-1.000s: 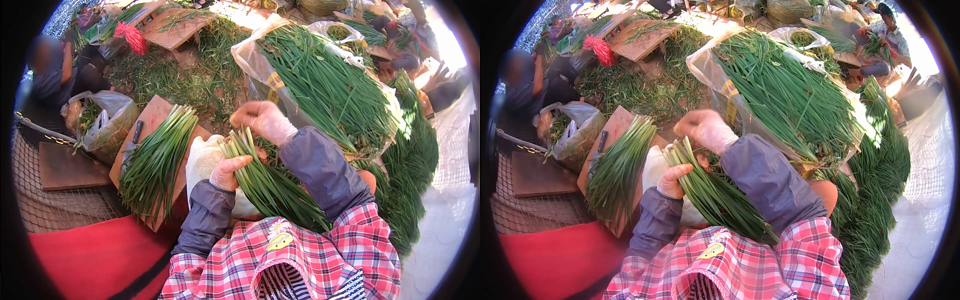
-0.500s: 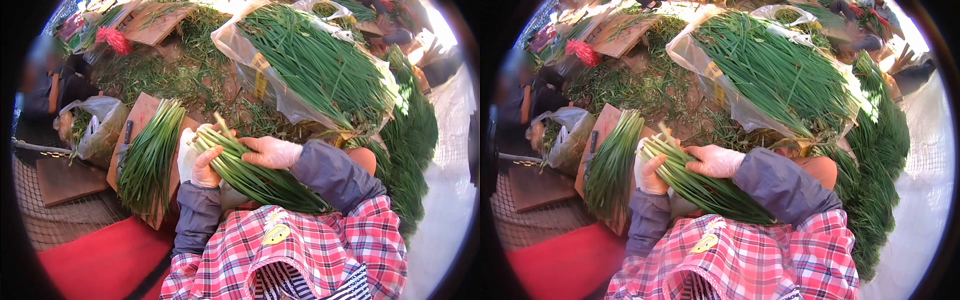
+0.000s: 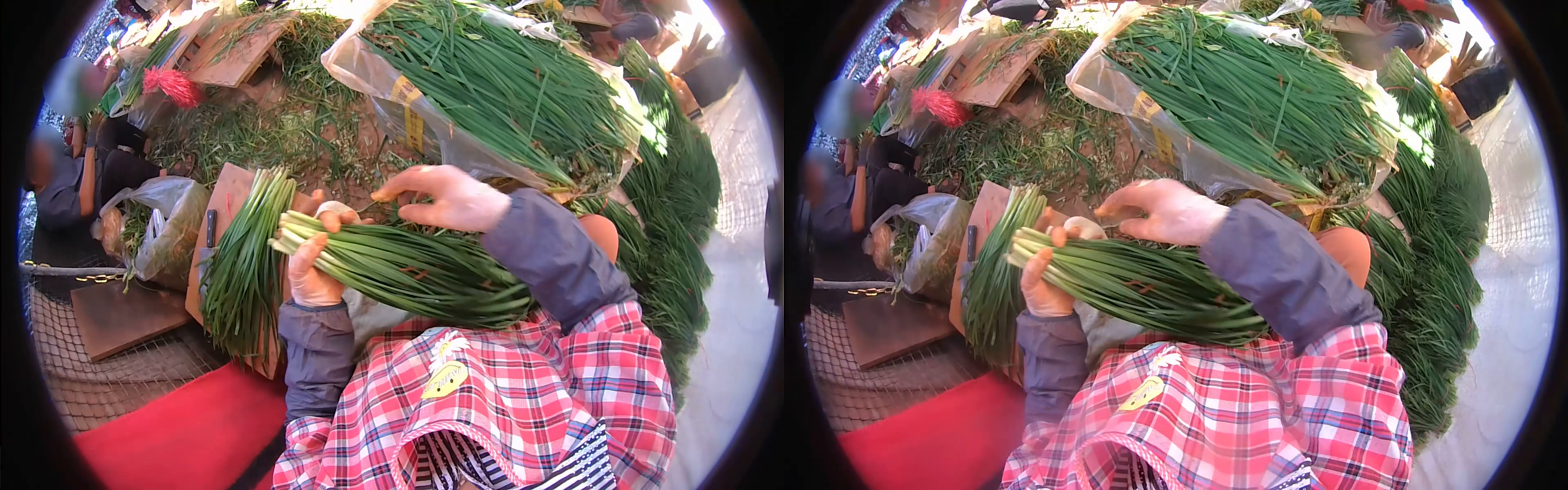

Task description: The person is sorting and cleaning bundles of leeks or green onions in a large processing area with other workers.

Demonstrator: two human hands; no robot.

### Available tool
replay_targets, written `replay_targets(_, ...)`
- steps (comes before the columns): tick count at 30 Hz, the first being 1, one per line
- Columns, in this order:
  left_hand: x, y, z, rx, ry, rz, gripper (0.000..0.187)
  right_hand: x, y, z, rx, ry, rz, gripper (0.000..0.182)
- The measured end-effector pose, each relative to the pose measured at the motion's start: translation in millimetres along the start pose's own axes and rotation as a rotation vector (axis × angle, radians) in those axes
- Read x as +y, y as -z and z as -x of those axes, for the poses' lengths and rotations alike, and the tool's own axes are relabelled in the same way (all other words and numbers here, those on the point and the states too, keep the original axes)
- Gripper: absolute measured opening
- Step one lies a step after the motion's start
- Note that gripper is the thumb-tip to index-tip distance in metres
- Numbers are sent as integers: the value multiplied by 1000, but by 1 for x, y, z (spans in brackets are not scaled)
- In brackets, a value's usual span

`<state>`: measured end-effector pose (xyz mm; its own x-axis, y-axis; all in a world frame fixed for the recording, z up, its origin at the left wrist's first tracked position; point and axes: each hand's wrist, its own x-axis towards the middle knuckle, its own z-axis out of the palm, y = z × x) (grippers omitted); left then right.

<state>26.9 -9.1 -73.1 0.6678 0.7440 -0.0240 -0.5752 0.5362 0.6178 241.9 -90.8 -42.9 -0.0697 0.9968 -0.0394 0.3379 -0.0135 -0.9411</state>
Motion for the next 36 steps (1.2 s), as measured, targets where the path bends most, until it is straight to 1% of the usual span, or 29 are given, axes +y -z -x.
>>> replay_targets(1,7,-4,-2,15,-31,-15,51,-3,6,5,21,226,127,38)
replay_targets(2,12,3,-4,34,-69,4,46,-7,9,9,45,454,249,37)
replay_targets(3,19,3,-7,43,-106,-23,45,-11,7,14,17,520,397,47)
replay_targets(4,24,2,-11,49,-143,-50,44,-15,-1,21,15,476,622,58)
replay_targets(6,30,-1,-17,-16,-193,-76,42,-11,-17,18,78,395,849,67)
replay_targets(7,34,-1,-20,-47,-220,-85,41,-7,-23,10,147,389,902,72)
replay_targets(10,42,-9,-22,-38,-280,-105,39,-3,-21,-4,205,418,807,71)
replay_targets(11,46,-9,-24,-67,-296,-142,40,-5,-19,-7,223,434,785,64)
replay_targets(14,46,-13,-26,-69,-297,-165,39,-9,-16,-18,235,451,810,55)
replay_targets(15,45,-19,-26,-56,-294,-196,39,-9,-18,-21,250,437,814,38)
replay_targets(18,40,-17,-25,-77,-258,-202,39,-3,-16,-27,162,363,864,23)
replay_targets(19,39,-18,-25,-103,-253,-204,38,-1,-14,-28,137,380,876,14)
replay_targets(22,39,-19,-27,-91,-251,-244,38,-1,-9,-25,-12,367,833,17)
replay_targets(23,41,-21,-27,-78,-261,-249,37,3,-8,-24,60,425,854,19)
replay_targets(26,49,-10,-30,-24,-307,-232,35,0,12,-11,191,403,1008,19)
replay_targets(27,54,-5,-30,-34,-325,-218,35,3,19,-4,233,412,1037,18)
replay_targets(28,62,-3,-30,-8,-360,-237,35,6,25,2,215,348,1063,21)
replay_targets(30,78,-1,-27,46,-432,-271,35,30,31,20,247,235,1092,24)
replay_targets(31,91,11,-28,15,-458,-250,36,42,32,30,194,161,1196,20)
replay_targets(32,103,17,-28,-4,-483,-230,35,55,30,42,104,17,1198,20)
replay_targets(33,117,22,-27,14,-519,-241,34,68,24,54,-44,-119,1233,20)
replay_targets(34,129,26,-25,31,-557,-252,33,71,17,62,-285,-317,1246,24)
replay_targets(35,140,31,-24,29,-575,-230,32,72,15,61,-580,-596,1093,31)
replay_targets(36,150,36,-22,27,-590,-211,31,88,13,64,-764,-631,1047,38)
